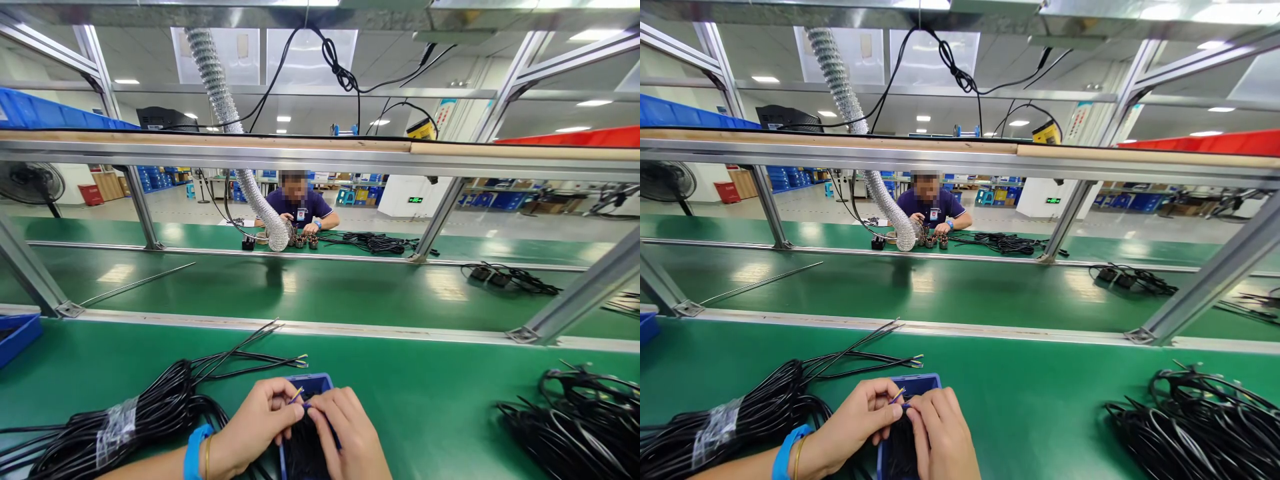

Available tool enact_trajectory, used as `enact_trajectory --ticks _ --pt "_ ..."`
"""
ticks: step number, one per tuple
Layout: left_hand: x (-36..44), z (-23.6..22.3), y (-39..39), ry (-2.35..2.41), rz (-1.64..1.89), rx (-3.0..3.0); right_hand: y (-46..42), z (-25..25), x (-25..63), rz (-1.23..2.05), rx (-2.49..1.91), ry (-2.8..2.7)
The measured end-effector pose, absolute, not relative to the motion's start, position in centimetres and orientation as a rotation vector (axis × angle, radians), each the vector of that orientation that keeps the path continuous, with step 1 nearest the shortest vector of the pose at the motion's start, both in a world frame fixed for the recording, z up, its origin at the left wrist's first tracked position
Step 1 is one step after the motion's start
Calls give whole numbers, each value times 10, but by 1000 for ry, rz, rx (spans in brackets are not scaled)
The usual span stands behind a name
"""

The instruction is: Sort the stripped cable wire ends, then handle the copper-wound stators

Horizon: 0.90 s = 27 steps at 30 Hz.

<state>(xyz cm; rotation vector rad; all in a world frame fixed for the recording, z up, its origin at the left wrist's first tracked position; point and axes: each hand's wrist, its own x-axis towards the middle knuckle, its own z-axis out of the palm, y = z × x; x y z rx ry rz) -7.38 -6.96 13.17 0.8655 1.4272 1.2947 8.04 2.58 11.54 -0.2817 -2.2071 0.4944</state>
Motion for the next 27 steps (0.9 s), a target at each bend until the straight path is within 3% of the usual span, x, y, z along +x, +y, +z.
enact_trajectory --ticks 7,14,27 --pt "-75 133 -71 1385 1299 843 30 112 85 815 -468 -2062" --pt "-74 143 -71 1400 1304 797 25 121 82 569 -327 -2045" --pt "-74 133 -71 1367 1320 823 23 123 81 486 -264 -2118"
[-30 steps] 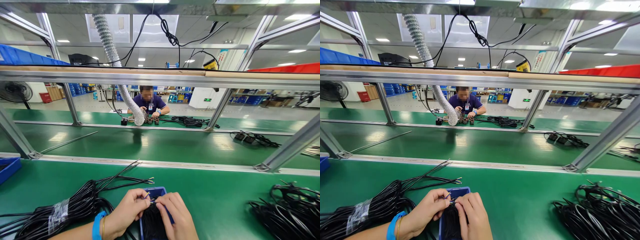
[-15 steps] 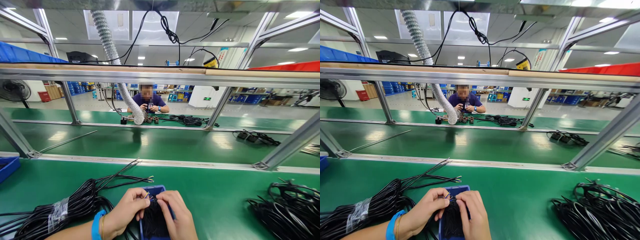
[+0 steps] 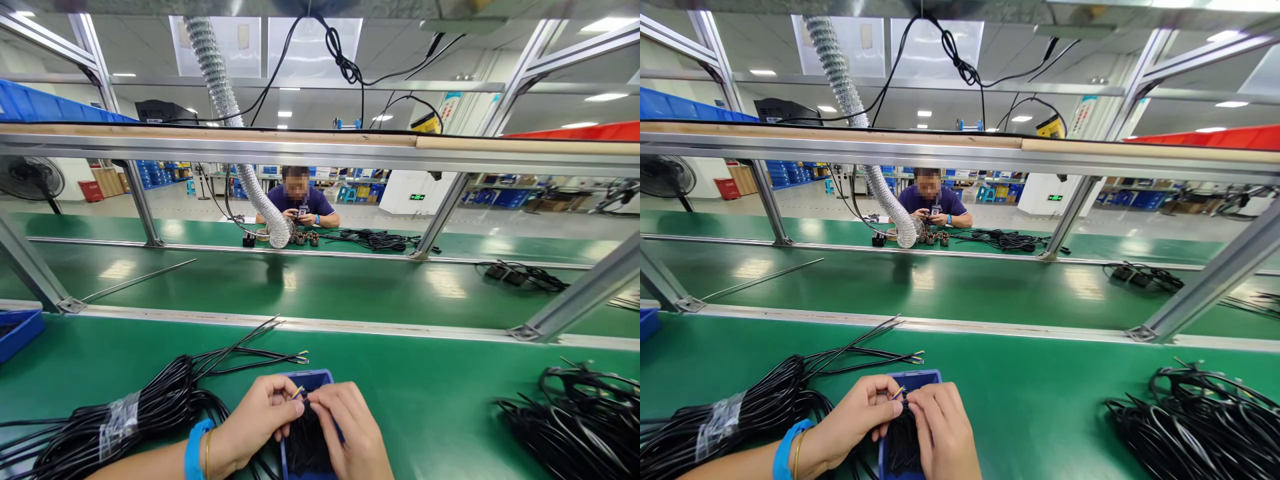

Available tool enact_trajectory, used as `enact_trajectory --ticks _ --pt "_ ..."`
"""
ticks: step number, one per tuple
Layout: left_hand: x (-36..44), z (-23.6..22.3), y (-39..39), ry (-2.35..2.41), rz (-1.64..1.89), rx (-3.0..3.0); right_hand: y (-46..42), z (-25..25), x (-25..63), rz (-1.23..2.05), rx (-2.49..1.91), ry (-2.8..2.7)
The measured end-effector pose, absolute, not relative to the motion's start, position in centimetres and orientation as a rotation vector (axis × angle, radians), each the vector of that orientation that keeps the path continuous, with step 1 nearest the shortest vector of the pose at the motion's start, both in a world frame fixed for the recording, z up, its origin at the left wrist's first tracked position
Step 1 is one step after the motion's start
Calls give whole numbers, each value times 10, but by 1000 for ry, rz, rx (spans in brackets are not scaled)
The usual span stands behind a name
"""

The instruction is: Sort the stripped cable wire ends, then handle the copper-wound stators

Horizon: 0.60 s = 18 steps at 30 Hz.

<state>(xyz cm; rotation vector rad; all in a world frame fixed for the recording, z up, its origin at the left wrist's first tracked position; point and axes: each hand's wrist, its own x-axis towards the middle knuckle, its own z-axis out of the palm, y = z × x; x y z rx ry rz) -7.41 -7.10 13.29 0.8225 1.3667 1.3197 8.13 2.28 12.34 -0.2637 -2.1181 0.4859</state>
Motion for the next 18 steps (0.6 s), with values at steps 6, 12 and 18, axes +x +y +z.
enact_trajectory --ticks 6,12,18 --pt "-74 137 -71 1383 1293 808 31 120 88 611 -332 -2087" --pt "-73 139 -73 1379 1266 811 31 118 86 607 -345 -2132" --pt "-73 140 -74 1395 1263 824 32 116 87 585 -337 -2149"
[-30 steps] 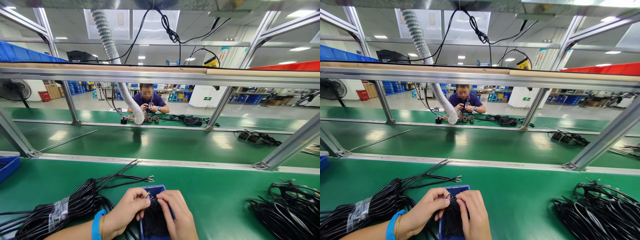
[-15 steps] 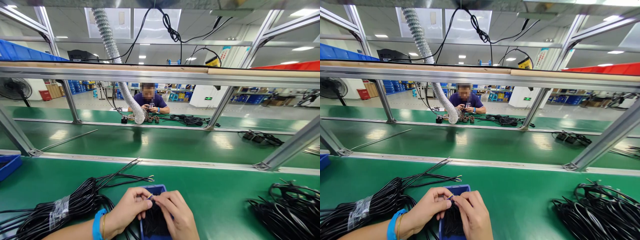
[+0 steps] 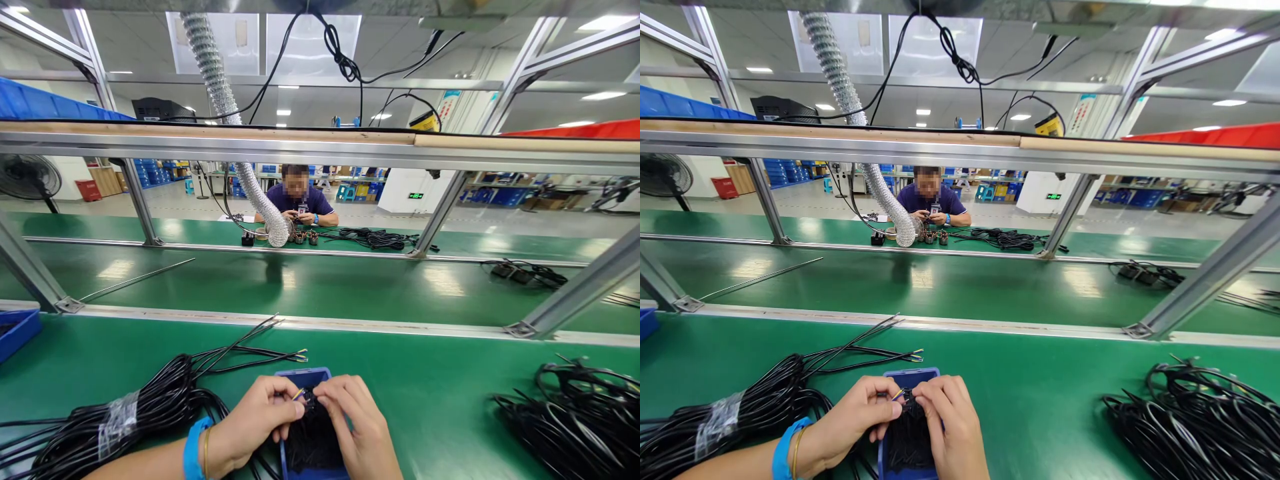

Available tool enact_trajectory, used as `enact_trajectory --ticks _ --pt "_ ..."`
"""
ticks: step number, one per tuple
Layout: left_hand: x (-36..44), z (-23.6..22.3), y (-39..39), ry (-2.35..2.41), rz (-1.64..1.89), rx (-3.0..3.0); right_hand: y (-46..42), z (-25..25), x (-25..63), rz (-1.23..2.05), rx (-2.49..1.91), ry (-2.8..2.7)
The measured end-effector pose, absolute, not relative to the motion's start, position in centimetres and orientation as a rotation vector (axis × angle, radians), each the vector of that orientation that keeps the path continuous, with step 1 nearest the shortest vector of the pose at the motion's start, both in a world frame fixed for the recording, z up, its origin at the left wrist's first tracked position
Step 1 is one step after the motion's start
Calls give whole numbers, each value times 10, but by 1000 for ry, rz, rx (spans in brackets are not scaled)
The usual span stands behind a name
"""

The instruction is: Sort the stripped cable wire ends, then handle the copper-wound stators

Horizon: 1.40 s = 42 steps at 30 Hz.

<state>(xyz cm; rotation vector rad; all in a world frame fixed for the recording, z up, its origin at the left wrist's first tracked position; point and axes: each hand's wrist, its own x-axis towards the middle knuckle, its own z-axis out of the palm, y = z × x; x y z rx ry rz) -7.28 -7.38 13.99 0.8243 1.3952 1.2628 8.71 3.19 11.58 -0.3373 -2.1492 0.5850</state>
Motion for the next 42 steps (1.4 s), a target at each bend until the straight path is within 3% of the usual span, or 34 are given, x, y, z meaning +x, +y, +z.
enact_trajectory --ticks 8,19,28,38,42 --pt "-72 139 -73 1377 1304 806 28 127 86 780 -218 -2243" --pt "-70 138 -75 1280 1363 841 23 121 78 1017 -420 -2144" --pt "-67 136 -76 1261 1405 836 18 119 77 1447 -694 -1965" --pt "-76 153 -79 1278 1240 939 28 129 94 1397 -642 -2032" --pt "-73 149 -78 1290 1329 897 29 124 94 1480 -557 -1991"
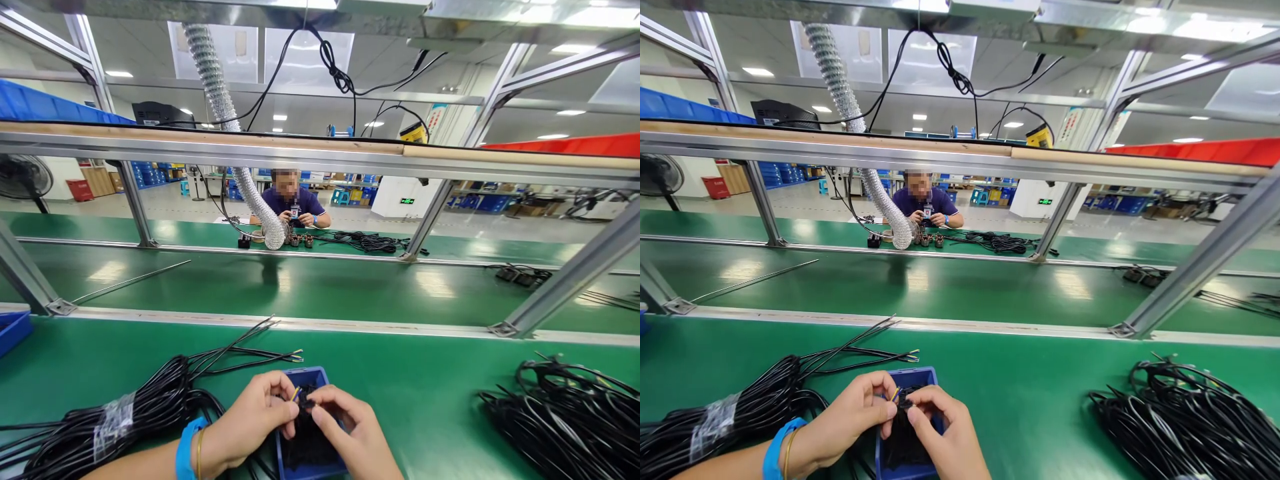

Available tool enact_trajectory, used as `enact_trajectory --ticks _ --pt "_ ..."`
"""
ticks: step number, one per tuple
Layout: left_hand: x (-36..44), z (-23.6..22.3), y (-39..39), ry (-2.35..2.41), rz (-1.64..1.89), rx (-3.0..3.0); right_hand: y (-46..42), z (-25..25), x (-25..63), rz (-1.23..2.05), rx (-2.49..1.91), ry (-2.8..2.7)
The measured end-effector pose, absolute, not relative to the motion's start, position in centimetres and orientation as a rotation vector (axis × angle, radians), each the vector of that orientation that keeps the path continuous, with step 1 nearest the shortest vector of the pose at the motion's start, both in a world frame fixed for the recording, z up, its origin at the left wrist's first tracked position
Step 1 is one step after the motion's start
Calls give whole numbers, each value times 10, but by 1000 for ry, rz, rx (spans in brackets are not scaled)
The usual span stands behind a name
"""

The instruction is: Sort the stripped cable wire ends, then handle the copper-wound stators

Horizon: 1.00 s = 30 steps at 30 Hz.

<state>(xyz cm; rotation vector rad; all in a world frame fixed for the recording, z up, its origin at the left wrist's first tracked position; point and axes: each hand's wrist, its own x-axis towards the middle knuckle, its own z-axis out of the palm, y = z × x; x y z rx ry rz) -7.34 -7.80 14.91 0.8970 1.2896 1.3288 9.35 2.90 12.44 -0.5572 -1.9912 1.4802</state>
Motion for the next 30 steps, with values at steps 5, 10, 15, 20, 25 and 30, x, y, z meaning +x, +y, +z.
enact_trajectory --ticks 5,10,15,20,25,30 --pt "-68 144 -77 1259 1353 875 20 121 82 1214 -459 -1960" --pt "-68 144 -80 1248 1350 833 19 133 85 1045 -383 -2014" --pt "-85 160 -84 1169 1022 1242 41 151 104 1365 -90 -2212" --pt "-84 152 -77 1137 1130 903 37 113 74 444 -468 -2651" --pt "-75 147 -71 1250 1371 796 27 87 56 148 -497 -2738" --pt "-74 148 -72 1258 1372 753 26 104 70 562 -527 -2502"
